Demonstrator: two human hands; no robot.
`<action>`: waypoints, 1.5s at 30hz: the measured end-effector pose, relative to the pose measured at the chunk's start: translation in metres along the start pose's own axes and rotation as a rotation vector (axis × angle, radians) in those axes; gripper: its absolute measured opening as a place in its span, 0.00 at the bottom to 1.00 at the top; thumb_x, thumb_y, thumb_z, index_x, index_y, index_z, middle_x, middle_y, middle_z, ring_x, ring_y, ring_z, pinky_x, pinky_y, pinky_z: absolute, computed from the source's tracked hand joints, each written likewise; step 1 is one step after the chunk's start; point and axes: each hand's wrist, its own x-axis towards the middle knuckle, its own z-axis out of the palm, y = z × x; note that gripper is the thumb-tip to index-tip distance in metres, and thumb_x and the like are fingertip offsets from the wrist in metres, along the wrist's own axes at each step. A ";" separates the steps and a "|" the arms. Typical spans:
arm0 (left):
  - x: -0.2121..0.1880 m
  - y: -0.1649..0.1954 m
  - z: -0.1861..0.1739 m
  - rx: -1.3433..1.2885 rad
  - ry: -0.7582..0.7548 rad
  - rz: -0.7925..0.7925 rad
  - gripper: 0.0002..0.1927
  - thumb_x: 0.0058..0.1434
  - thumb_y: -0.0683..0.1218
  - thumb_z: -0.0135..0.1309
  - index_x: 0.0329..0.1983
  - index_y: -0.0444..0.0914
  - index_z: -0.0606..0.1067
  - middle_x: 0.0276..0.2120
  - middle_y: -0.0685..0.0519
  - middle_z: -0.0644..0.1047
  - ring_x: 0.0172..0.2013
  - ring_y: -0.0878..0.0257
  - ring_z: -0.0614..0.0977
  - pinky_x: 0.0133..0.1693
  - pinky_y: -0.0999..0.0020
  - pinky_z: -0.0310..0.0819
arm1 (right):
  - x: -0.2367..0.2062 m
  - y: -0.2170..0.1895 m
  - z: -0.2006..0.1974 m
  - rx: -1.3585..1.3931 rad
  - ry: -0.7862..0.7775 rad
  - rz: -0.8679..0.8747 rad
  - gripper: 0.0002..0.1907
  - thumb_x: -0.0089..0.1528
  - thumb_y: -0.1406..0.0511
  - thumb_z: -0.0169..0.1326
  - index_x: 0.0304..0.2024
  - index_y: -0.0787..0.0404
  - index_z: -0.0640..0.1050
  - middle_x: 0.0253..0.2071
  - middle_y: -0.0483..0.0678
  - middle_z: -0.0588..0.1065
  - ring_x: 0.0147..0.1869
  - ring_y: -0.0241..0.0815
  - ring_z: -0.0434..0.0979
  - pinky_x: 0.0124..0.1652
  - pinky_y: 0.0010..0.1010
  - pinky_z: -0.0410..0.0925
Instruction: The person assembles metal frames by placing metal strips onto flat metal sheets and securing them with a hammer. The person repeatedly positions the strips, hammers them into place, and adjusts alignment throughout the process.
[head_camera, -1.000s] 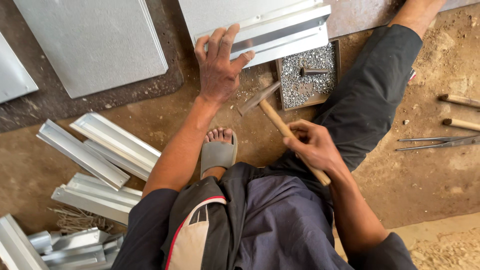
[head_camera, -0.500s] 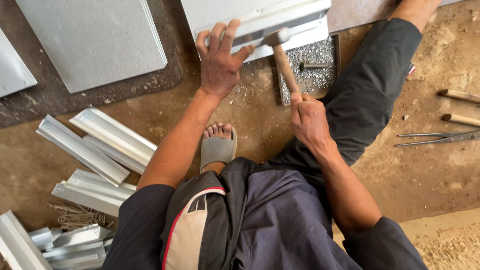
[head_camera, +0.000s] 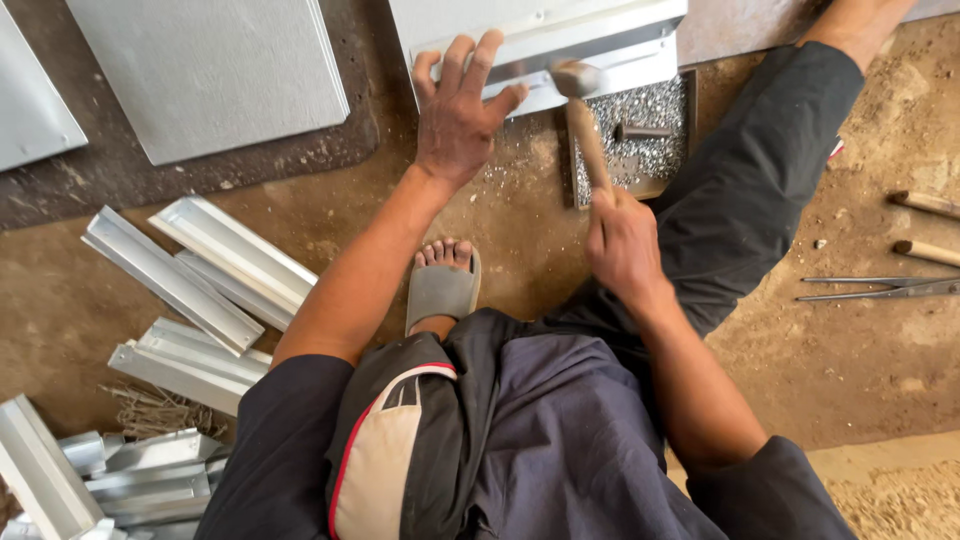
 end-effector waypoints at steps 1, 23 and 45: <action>0.000 0.000 0.002 0.003 0.019 0.000 0.14 0.67 0.42 0.57 0.49 0.56 0.83 0.69 0.51 0.66 0.67 0.52 0.65 0.63 0.46 0.51 | 0.005 0.001 -0.002 -0.049 -0.049 0.078 0.24 0.78 0.63 0.42 0.28 0.70 0.70 0.27 0.58 0.68 0.28 0.54 0.68 0.33 0.41 0.61; 0.004 -0.004 0.007 0.033 0.071 0.008 0.10 0.68 0.43 0.60 0.45 0.55 0.83 0.67 0.52 0.67 0.65 0.52 0.65 0.62 0.47 0.53 | -0.002 -0.001 -0.012 0.230 0.049 0.146 0.18 0.75 0.67 0.42 0.30 0.66 0.71 0.26 0.48 0.67 0.27 0.38 0.65 0.29 0.33 0.61; 0.017 -0.021 -0.009 -0.042 -0.049 0.071 0.39 0.56 0.52 0.71 0.72 0.51 0.70 0.56 0.40 0.74 0.48 0.53 0.75 0.47 0.54 0.70 | -0.030 0.075 0.062 0.012 -0.390 0.271 0.20 0.64 0.53 0.59 0.32 0.65 0.81 0.28 0.54 0.76 0.28 0.50 0.76 0.29 0.38 0.69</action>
